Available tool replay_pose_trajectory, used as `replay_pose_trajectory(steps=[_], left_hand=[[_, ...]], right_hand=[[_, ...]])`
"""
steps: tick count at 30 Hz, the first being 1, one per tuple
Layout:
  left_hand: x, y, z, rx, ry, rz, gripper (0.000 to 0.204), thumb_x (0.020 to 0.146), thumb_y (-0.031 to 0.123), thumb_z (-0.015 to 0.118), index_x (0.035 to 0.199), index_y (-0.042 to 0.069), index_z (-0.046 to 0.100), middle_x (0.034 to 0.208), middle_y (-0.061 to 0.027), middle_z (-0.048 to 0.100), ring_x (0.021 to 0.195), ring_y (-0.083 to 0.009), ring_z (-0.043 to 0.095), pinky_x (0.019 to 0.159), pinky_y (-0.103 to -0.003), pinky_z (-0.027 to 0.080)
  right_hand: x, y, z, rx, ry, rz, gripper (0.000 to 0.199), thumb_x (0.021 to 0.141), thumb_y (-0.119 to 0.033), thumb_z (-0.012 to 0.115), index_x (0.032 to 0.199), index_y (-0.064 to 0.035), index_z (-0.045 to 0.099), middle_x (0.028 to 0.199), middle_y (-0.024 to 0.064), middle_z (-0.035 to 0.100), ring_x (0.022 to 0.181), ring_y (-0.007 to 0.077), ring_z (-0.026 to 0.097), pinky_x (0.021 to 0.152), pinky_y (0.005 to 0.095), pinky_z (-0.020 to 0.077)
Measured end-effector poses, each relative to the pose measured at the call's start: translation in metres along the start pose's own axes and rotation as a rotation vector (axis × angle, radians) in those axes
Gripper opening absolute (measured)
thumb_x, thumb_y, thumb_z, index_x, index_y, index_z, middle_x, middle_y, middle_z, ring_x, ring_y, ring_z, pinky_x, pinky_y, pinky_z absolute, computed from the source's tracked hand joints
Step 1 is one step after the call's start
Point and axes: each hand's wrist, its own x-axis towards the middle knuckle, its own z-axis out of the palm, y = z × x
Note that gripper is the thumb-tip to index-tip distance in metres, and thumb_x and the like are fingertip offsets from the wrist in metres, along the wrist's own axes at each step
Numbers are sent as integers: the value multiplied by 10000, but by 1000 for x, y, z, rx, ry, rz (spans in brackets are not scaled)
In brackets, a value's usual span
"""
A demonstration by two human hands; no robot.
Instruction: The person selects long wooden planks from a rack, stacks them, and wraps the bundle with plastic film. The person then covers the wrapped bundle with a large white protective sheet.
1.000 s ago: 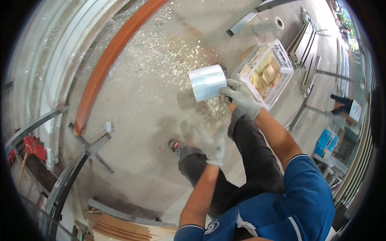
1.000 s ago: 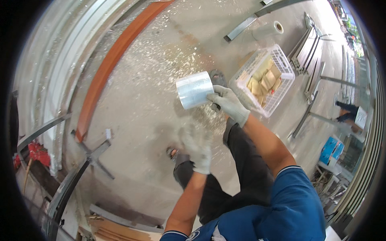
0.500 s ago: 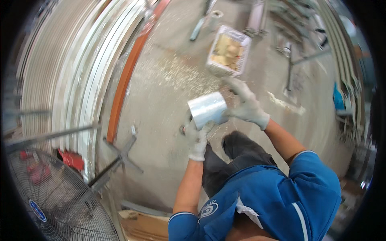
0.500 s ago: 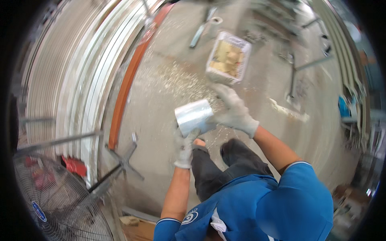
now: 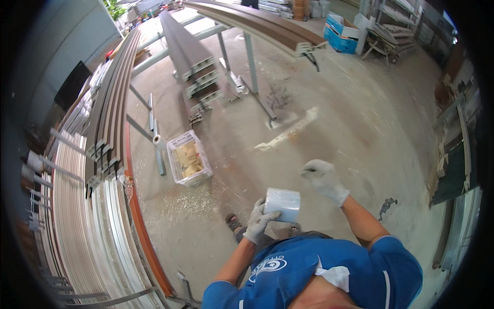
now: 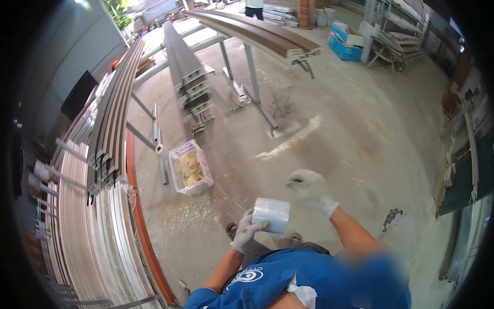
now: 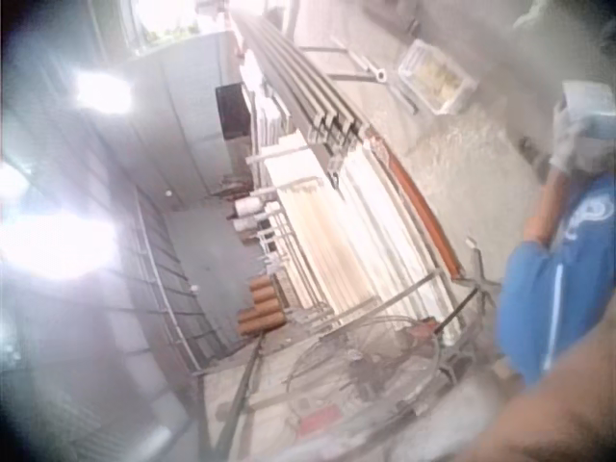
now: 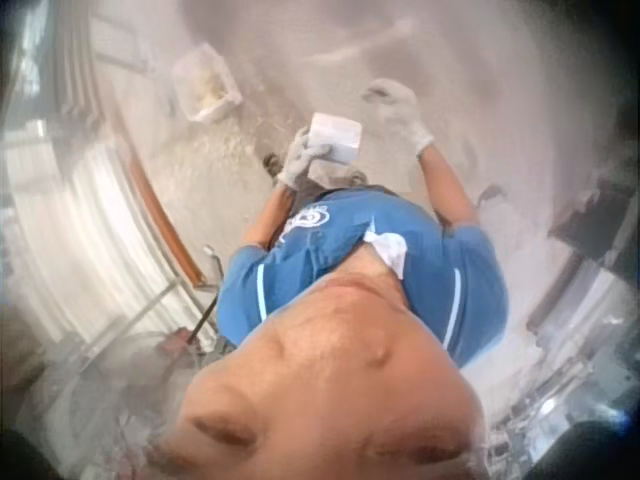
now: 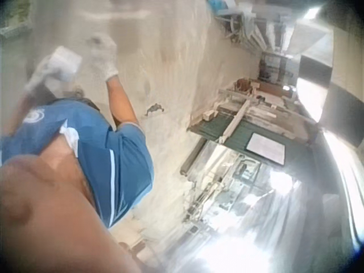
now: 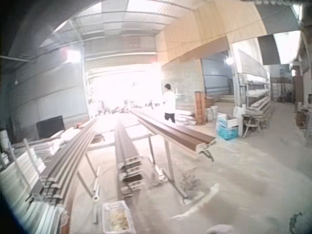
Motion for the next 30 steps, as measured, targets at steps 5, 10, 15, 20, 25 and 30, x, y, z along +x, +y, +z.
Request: replay_pose_trajectory(steps=[5,10,15,20,25,30], left_hand=[[78,52,98,-130,-237,-54,551,847,270,836,1266,-49,675,1498,-107,398,1364,-255,451,1123,-383,410],[153,71,117,-161,-274,-47,510,867,255,820,1273,-22,683,1490,-96,397,1386,-248,412,1130,-388,402],[247,71,99,-14,-179,-69,529,860,261,827,1280,-23,678,1551,-130,347,1427,-283,381,1162,-399,384],[328,93,89,-73,-86,-56,505,839,284,842,1240,6,713,1507,-124,381,1422,-263,347,1153,-404,374],[386,118,90,-65,-15,-48,487,829,278,849,1220,13,728,1505,-127,380,1417,-259,335,1153,-411,366],[420,128,110,-93,58,-59,485,830,269,850,1220,9,726,1527,-123,361,1427,-270,326,1161,-412,358]], right_hand=[[14,58,-128,175,415,91,456,974,-310,705,1275,22,624,1191,122,676,1090,206,648,958,337,515],[107,91,-195,173,587,-89,618,1065,-446,531,1448,37,480,1358,167,602,1232,225,582,1066,369,455],[273,120,-230,255,787,-277,686,1061,-526,486,1440,46,486,1379,198,589,1266,270,582,1115,400,432],[419,134,-245,288,752,-377,710,1050,-559,484,1399,58,526,1351,197,609,1257,277,587,1102,395,435],[485,131,-221,326,556,-477,707,1035,-583,503,1317,58,598,1266,179,649,1224,257,602,1060,366,461],[496,129,-222,480,414,-471,701,1027,-590,518,1274,58,617,1236,161,650,1197,247,607,1034,363,478]])
